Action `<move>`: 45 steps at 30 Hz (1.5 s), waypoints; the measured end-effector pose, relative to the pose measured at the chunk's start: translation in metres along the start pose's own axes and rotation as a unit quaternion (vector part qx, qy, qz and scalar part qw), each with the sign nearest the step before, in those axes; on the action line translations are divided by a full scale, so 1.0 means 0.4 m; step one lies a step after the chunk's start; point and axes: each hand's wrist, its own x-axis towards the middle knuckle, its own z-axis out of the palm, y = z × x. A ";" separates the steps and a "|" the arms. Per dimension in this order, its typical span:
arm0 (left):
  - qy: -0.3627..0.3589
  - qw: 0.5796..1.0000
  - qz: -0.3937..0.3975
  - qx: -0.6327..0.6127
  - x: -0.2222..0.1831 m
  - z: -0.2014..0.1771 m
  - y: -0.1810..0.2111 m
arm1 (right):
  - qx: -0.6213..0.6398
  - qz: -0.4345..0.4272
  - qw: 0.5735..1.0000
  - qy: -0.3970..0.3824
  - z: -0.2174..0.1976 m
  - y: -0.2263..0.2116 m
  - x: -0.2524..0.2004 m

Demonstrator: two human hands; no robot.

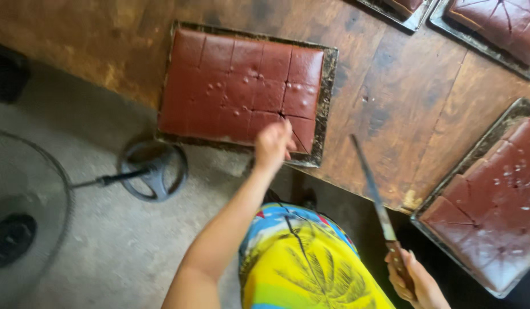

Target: The person slices rectangular slabs of chocolate-colored baked goods into smaller squares and triangles using a long blade on a wooden table.

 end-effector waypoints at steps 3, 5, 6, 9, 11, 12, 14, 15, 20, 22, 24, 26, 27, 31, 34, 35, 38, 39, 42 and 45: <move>0.059 0.969 0.218 0.102 0.247 -0.127 0.114 | -0.057 -0.061 0.991 0.106 -0.047 0.087 0.018; 0.125 0.895 0.274 0.329 0.397 -0.217 0.178 | -0.073 -0.083 0.981 0.157 -0.076 0.139 0.013; 0.135 0.876 0.240 0.396 0.461 -0.254 0.200 | -0.096 -0.098 0.969 0.205 -0.085 0.162 0.004; 0.186 0.763 0.272 0.556 0.608 -0.350 0.220 | -0.131 -0.113 0.934 0.313 -0.083 0.250 -0.021; 0.203 0.691 0.306 0.622 0.679 -0.409 0.216 | -0.170 -0.159 0.899 0.371 -0.060 0.331 -0.048; 0.213 0.643 0.342 0.651 0.708 -0.435 0.212 | -0.160 -0.159 0.895 0.385 -0.044 0.370 -0.055; 0.088 0.758 0.145 0.630 0.749 -0.491 0.208 | -0.176 -0.168 0.872 0.425 -0.009 0.445 -0.084; 0.103 0.763 0.156 0.619 0.764 -0.511 0.200 | -0.169 -0.166 0.867 0.439 0.018 0.466 -0.093; 0.109 0.780 0.162 0.595 0.790 -0.564 0.145 | -0.160 -0.079 0.846 0.502 0.150 0.508 -0.115; 0.108 0.759 0.242 0.595 0.786 -0.583 0.124 | -0.196 -0.065 0.828 0.521 0.192 0.493 -0.124; 0.103 0.751 0.230 0.610 0.771 -0.599 0.122 | -0.235 -0.057 0.812 0.532 0.199 0.476 -0.125; 0.099 0.744 0.223 0.623 0.746 -0.603 0.129 | -0.250 -0.076 0.809 0.526 0.192 0.472 -0.120; 0.109 0.746 0.191 0.628 0.724 -0.610 0.135 | -0.249 -0.079 0.810 0.525 0.187 0.478 -0.112; 0.135 0.736 0.125 0.651 0.596 -0.639 0.135 | -0.233 -0.075 0.816 0.523 0.156 0.528 -0.075; 0.133 0.715 0.105 0.678 0.466 -0.667 0.130 | -0.306 -0.126 0.800 0.501 0.118 0.545 -0.059; 0.140 0.715 0.104 0.677 0.416 -0.673 0.127 | -0.305 -0.188 0.808 0.469 0.107 0.546 -0.066; 0.121 0.707 0.049 0.695 0.242 -0.675 0.106 | -0.167 -0.111 0.861 0.467 0.077 0.538 -0.083; 0.114 0.700 0.017 0.705 0.177 -0.668 0.092 | -0.170 -0.113 0.862 0.464 0.071 0.530 -0.084; 0.099 0.720 -0.062 0.684 0.021 -0.635 0.045 | -0.101 -0.149 0.888 0.422 0.064 0.501 -0.082; 0.064 0.809 -0.173 0.558 -0.115 -0.627 -0.044 | -0.068 -0.196 0.907 0.366 0.082 0.463 -0.054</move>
